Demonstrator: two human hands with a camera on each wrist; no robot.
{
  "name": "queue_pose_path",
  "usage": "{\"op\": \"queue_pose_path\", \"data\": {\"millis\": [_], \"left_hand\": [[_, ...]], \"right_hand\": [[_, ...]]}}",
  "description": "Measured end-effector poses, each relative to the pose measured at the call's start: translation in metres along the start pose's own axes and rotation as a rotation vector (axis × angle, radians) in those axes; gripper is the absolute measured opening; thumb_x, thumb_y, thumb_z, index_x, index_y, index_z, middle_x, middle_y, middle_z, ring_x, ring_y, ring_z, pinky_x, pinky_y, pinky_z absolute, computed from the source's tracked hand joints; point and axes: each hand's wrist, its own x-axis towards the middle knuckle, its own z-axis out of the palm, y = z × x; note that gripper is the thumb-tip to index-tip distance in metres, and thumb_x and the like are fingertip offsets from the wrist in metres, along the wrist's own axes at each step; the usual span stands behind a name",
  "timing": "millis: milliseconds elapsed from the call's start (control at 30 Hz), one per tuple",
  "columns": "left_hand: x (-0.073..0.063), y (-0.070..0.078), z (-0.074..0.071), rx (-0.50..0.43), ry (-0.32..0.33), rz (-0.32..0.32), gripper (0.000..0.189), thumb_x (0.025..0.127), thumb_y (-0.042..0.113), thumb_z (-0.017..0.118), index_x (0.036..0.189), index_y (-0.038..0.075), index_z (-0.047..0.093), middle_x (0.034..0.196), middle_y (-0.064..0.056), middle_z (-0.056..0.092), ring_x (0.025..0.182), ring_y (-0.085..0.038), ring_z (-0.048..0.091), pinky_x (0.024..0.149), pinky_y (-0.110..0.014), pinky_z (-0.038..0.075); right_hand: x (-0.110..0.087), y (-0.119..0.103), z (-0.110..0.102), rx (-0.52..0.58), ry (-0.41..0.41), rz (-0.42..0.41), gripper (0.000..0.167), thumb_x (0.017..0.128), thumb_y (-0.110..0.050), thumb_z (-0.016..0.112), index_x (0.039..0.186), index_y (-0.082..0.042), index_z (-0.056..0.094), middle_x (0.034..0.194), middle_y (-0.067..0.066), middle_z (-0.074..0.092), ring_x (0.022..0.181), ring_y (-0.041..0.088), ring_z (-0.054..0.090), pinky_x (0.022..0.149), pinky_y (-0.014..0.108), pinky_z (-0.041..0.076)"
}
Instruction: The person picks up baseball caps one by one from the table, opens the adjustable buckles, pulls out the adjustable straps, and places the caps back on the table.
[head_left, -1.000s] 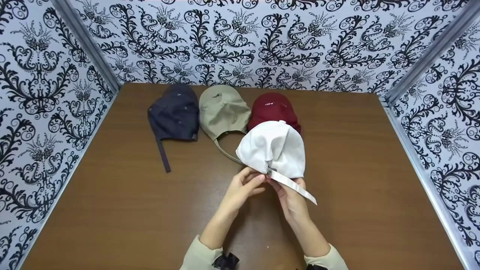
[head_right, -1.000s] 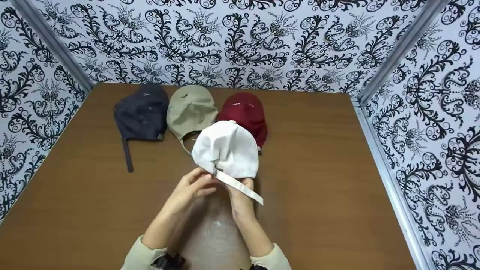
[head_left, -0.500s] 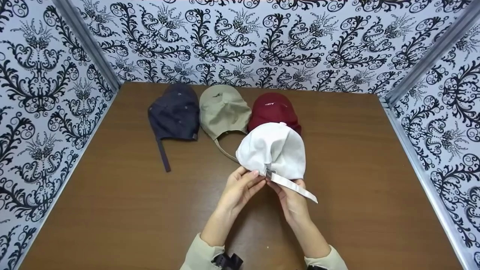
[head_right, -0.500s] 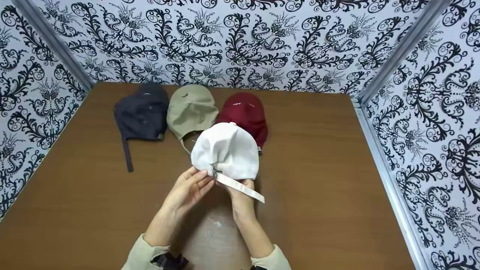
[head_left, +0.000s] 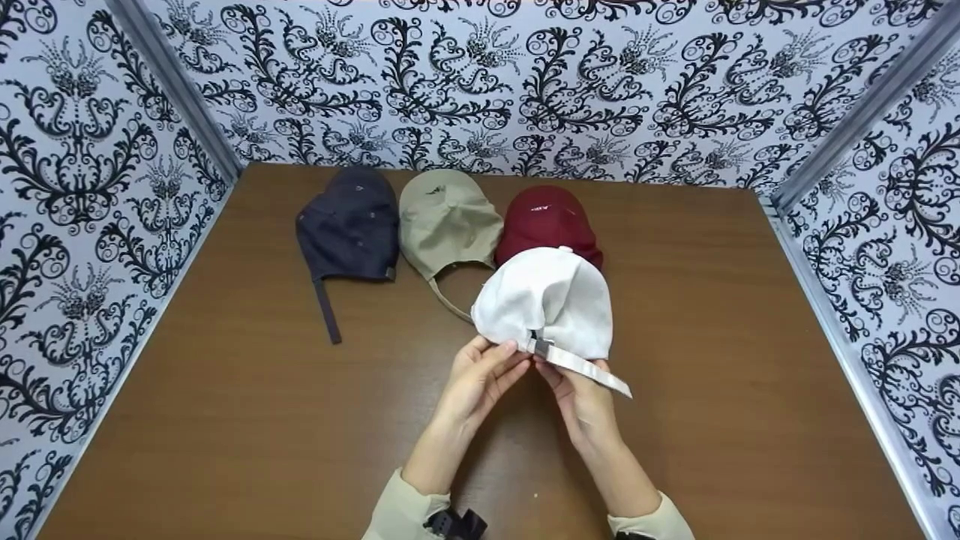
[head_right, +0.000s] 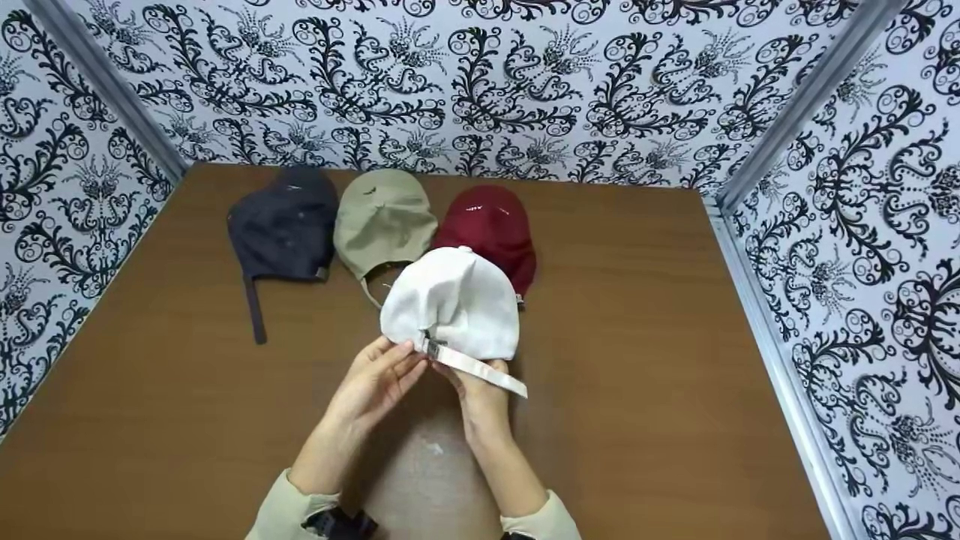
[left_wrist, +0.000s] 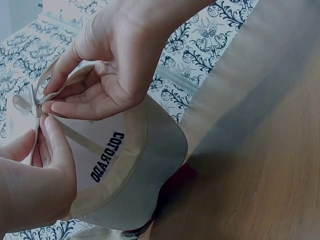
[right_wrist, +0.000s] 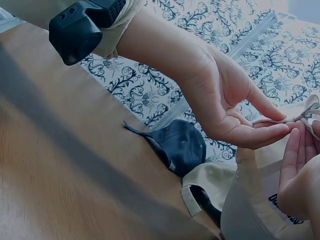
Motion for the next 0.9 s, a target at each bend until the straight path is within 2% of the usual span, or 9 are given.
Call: {"op": "queue_pose_path", "data": {"millis": [100,300,367,400,467,600,633,767,900], "left_hand": [[0.000,0.001,-0.001,-0.010,0.003,0.008,0.017,0.098,-0.006,0.047,0.113,0.000,0.050,0.093,-0.003,0.069,0.083,-0.011,0.071,0.079,-0.021,0.060],[0.000,0.005,-0.006,-0.019,0.025,0.027,0.015,0.098,-0.004,0.046,0.112,0.001,0.051,0.091,-0.002,0.070,0.084,-0.011,0.071,0.079,-0.022,0.060],[-0.001,0.006,-0.007,-0.020,0.035,0.030,0.015,0.098,-0.004,0.047,0.112,0.001,0.052,0.091,-0.002,0.070,0.084,-0.011,0.071,0.079,-0.022,0.060],[-0.001,0.006,-0.008,-0.018,0.038,0.030,0.015,0.098,-0.004,0.047,0.112,0.001,0.052,0.091,-0.002,0.070,0.084,-0.011,0.071,0.079,-0.022,0.060],[-0.001,0.007,-0.009,-0.019,0.044,0.030,0.016,0.098,-0.004,0.047,0.113,0.000,0.051,0.091,-0.002,0.070,0.084,-0.010,0.071,0.079,-0.022,0.060],[0.000,0.009,-0.014,-0.031,0.069,0.034,0.017,0.099,-0.003,0.047,0.115,-0.001,0.049,0.090,-0.003,0.070,0.083,-0.011,0.071,0.079,-0.022,0.060],[0.000,0.010,-0.015,-0.037,0.080,0.034,0.017,0.099,-0.003,0.047,0.115,-0.001,0.048,0.090,-0.003,0.070,0.082,-0.011,0.071,0.079,-0.022,0.060],[-0.002,0.015,-0.018,-0.058,0.102,0.041,0.016,0.099,-0.003,0.046,0.115,0.001,0.048,0.092,-0.002,0.069,0.082,-0.010,0.071,0.078,-0.023,0.060],[-0.002,0.019,-0.022,-0.062,0.107,0.052,0.019,0.100,-0.001,0.047,0.119,0.001,0.048,0.094,-0.001,0.068,0.083,-0.010,0.070,0.079,-0.022,0.060]], "right_hand": [[0.001,-0.002,0.001,0.002,0.017,0.021,0.015,0.092,0.009,0.060,0.098,-0.003,0.067,0.094,0.006,0.074,0.085,0.016,0.074,0.085,0.027,0.060],[0.002,-0.005,0.001,-0.017,0.086,0.035,0.017,0.091,0.009,0.062,0.100,-0.005,0.064,0.094,0.006,0.072,0.085,0.016,0.072,0.083,0.027,0.060],[0.002,-0.004,0.000,-0.035,0.075,0.018,0.016,0.090,0.006,0.065,0.100,-0.006,0.064,0.094,0.004,0.072,0.084,0.016,0.072,0.082,0.026,0.060],[0.006,0.000,-0.009,0.000,0.029,-0.003,0.017,0.088,0.004,0.068,0.101,-0.006,0.064,0.094,0.004,0.073,0.084,0.016,0.073,0.082,0.027,0.060],[0.006,0.000,-0.011,0.008,-0.001,-0.013,0.016,0.087,0.001,0.071,0.101,-0.005,0.066,0.094,0.004,0.073,0.083,0.016,0.073,0.081,0.027,0.060],[0.005,-0.003,-0.012,0.060,-0.052,-0.011,0.012,0.090,0.004,0.067,0.100,-0.003,0.067,0.095,0.006,0.075,0.084,0.016,0.073,0.081,0.026,0.060],[0.001,-0.010,-0.003,0.043,-0.020,0.006,0.012,0.091,0.006,0.064,0.099,-0.003,0.066,0.094,0.006,0.075,0.084,0.015,0.073,0.081,0.026,0.060],[0.002,-0.017,-0.004,0.099,-0.018,0.036,0.016,0.093,0.010,0.057,0.099,-0.003,0.064,0.093,0.007,0.074,0.084,0.017,0.073,0.081,0.027,0.060],[0.004,-0.022,-0.008,0.141,-0.037,0.042,0.015,0.093,0.010,0.058,0.099,-0.002,0.063,0.092,0.008,0.074,0.083,0.018,0.072,0.081,0.028,0.060]]}}
